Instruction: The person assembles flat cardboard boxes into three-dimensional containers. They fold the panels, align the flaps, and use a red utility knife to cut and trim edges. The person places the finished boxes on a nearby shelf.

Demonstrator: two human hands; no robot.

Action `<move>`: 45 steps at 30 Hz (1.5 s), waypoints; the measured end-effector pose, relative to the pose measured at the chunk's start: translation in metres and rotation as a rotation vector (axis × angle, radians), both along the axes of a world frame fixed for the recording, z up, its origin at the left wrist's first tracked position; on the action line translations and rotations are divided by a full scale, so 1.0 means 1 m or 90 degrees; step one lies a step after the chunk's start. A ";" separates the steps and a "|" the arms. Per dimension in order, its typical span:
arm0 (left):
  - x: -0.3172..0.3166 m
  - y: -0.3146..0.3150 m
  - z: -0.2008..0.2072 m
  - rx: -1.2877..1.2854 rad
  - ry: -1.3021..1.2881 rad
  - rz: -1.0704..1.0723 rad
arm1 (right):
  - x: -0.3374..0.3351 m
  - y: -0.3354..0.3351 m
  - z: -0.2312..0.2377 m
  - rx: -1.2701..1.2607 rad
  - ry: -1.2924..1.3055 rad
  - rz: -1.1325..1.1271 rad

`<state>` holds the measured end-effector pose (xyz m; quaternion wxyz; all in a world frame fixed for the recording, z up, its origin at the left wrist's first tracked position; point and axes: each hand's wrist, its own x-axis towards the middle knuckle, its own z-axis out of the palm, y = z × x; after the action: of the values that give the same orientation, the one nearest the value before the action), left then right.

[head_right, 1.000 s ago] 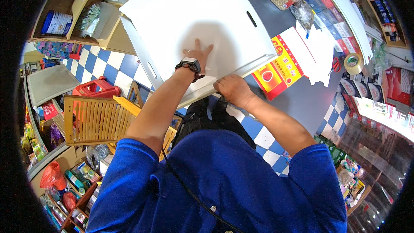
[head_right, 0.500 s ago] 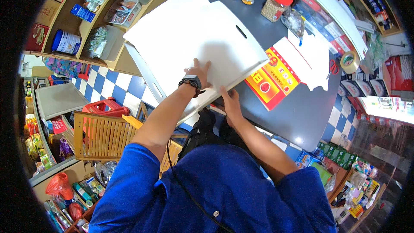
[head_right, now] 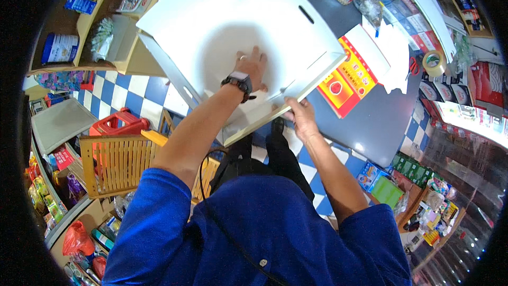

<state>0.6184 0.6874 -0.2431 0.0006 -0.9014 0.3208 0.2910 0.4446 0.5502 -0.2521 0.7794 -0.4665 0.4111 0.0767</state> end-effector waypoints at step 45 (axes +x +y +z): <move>-0.002 0.000 0.023 0.079 -0.008 -0.111 | -0.013 0.052 0.021 -0.040 -0.012 -0.006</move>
<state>0.6165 0.6871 -0.2203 0.0836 -0.8701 0.3796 0.3030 0.4316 0.6018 -0.2311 0.7686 -0.4895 0.4081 0.0555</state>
